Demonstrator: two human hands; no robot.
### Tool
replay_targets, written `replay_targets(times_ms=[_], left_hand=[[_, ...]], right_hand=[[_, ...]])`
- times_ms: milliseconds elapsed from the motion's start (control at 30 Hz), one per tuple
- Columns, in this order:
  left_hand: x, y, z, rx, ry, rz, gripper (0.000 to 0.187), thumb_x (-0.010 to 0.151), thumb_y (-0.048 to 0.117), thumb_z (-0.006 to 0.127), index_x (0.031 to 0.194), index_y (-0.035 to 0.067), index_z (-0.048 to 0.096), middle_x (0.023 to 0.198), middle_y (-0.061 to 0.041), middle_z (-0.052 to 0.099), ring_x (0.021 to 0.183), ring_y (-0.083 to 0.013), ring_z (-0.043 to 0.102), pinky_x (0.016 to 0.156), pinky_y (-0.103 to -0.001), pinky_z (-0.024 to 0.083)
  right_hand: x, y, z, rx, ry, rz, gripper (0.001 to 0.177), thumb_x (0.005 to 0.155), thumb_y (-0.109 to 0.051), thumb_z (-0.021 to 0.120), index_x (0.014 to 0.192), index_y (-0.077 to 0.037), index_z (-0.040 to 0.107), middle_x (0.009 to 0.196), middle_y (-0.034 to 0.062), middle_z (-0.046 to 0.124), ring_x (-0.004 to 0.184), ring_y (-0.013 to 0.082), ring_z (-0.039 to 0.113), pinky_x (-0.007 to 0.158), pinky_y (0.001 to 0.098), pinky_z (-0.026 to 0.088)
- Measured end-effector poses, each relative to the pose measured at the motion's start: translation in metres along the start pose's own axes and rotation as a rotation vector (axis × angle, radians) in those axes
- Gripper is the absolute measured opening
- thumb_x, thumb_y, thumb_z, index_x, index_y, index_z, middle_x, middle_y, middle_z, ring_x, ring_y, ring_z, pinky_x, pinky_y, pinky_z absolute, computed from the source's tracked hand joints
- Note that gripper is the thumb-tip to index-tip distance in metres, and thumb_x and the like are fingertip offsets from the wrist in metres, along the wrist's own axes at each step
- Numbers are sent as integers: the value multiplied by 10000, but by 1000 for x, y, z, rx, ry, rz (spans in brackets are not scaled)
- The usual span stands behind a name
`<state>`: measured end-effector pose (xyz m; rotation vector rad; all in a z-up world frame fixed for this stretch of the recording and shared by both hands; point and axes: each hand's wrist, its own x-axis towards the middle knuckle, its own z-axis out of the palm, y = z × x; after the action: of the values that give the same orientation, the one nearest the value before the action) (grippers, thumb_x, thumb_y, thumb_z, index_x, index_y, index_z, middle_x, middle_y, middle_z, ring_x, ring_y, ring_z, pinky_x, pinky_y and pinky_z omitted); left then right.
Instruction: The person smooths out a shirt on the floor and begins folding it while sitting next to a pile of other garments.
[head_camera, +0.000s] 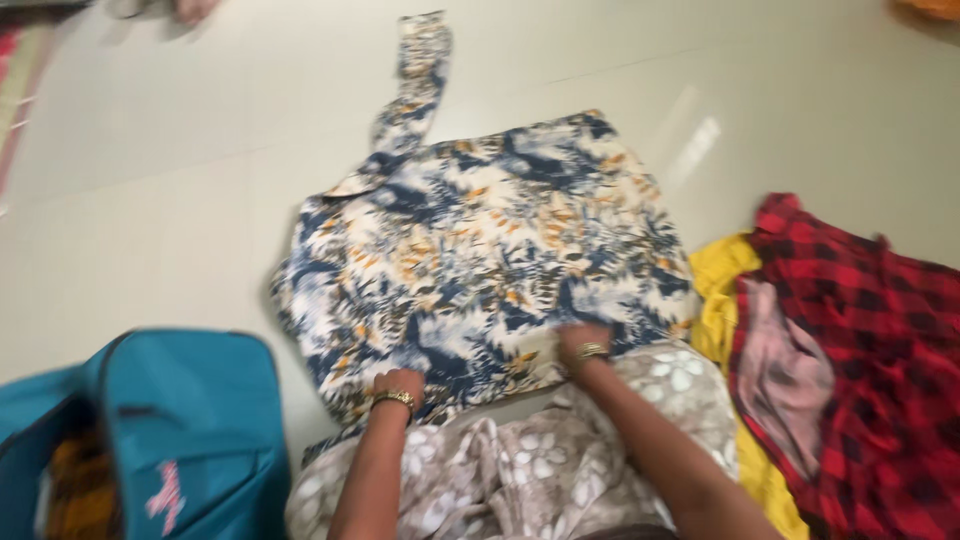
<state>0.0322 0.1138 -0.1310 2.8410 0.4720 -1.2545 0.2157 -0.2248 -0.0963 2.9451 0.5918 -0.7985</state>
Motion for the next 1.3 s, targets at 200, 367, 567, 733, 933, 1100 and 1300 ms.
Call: replay_targets(times_ms=[200, 367, 567, 733, 933, 1100, 1300], left_hand=[[11, 55, 3, -9, -321, 304, 534, 919, 576, 670, 1223, 138, 708, 1370, -124, 637, 1243, -341, 620, 1049, -416, 492], [12, -6, -19, -297, -445, 56, 552, 934, 568, 628, 1237, 115, 712, 1338, -130, 674, 1201, -312, 667, 1012, -414, 530], [4, -42, -32, -321, -293, -360, 407, 1012, 423, 537, 1220, 125, 721, 1286, -124, 721, 1135, -266, 731, 935, -392, 593], [14, 23, -68, -300, 158, -241, 340, 1078, 302, 462, 1206, 133, 728, 1243, -118, 760, 1079, -228, 785, 870, -373, 646], [3, 67, -96, -214, 252, -3, 712, 994, 581, 458, 1586, 264, 220, 1695, -65, 19, 1564, -263, 30, 1255, -489, 129], [17, 14, -78, -189, 179, -366, 774, 1016, 701, 163, 1631, 242, 58, 1715, -54, -80, 1566, -284, -11, 1249, -551, 54], [33, -13, -95, -451, 179, -878, 890, 948, 742, 166, 1626, 176, 53, 1683, -108, -52, 1532, -305, -4, 1176, -522, 92]], right_hand=[[-1, -68, 18, 264, -223, -398, 298, 918, -330, 680, 1167, -174, 733, 1172, 162, 686, 1079, 352, 643, 941, 477, 506], [26, 58, 4, 109, -283, 98, 329, 929, -333, 655, 1158, -110, 732, 1163, 163, 708, 1038, 304, 677, 890, 454, 550], [29, 180, -24, 144, -48, 531, 315, 971, -297, 570, 1190, -128, 720, 1223, 144, 705, 1088, 307, 688, 918, 446, 563], [65, 101, -40, -113, 143, 188, 277, 911, -269, 591, 1132, -142, 699, 1218, 121, 676, 1066, 265, 690, 892, 394, 588], [24, -54, -80, -33, -97, -424, 650, 1003, -520, 463, 1576, -288, 261, 1675, 42, 115, 1532, 299, 70, 1239, 497, 98], [37, -31, -91, -165, -123, -184, 696, 1024, -644, 242, 1628, -327, 102, 1718, 4, -45, 1569, 256, -81, 1253, 491, -45], [52, -5, -80, -247, -19, -31, 698, 998, -659, 280, 1609, -361, 119, 1714, -8, -27, 1566, 261, -52, 1232, 538, -35]])
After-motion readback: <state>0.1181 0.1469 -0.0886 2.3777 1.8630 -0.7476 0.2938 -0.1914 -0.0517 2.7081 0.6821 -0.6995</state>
